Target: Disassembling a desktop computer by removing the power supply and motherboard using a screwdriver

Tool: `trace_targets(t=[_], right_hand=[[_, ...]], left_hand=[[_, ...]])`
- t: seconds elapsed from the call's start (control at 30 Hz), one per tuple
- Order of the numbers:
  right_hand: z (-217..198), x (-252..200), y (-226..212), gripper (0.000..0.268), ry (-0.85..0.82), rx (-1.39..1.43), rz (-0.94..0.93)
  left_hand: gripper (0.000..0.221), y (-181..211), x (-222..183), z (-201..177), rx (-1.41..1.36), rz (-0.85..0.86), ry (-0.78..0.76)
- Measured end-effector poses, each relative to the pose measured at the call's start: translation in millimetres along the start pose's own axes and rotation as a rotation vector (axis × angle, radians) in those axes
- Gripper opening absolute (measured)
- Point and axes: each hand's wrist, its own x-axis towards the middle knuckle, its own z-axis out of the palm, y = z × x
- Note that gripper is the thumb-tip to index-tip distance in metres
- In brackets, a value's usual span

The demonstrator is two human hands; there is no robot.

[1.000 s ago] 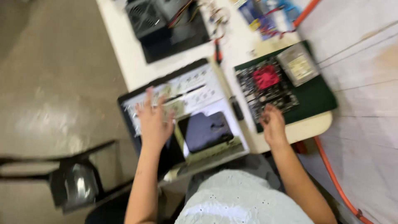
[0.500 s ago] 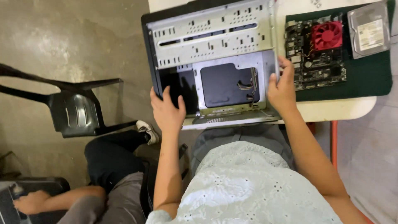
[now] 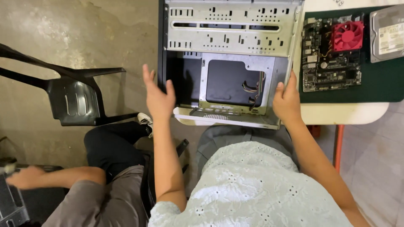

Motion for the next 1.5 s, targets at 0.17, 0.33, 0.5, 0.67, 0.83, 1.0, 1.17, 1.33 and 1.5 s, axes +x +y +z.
trace_targets(t=[0.17,0.33,0.5,0.67,0.83,1.0,1.17,1.33,1.5], right_hand=[[16,20,43,0.048,0.026,0.133,-0.063],[17,25,59,0.041,0.014,0.149,-0.091],[18,60,140,0.069,-0.071,0.486,0.144],[-40,71,229,0.025,0.476,0.301,0.14],[-104,86,312,0.027,0.787,0.31,0.221],[-188,111,291,0.03,0.607,-0.201,0.066],[-244,165,232,0.073,0.391,-0.401,-0.087],[-240,235,238,0.118,0.22,-0.529,-0.097],[-220,236,238,0.129,0.103,-0.574,0.067]], left_hand=[[0.059,-50,10,-7,-0.17,-0.2,-0.337],[0.065,-57,12,-4,-0.262,-0.202,-0.373],[0.065,-49,14,-8,-0.255,-0.219,-0.416],[0.065,-42,5,-9,-0.172,-0.065,-0.288],[0.068,50,-18,-19,0.114,0.51,0.242],[0.044,218,-89,37,-0.792,0.489,-0.496],[0.065,267,-133,244,-1.039,-0.133,-0.862],[0.066,305,-104,364,-0.801,-0.411,-0.435],[0.068,286,-71,424,-0.404,-0.649,-0.403]])
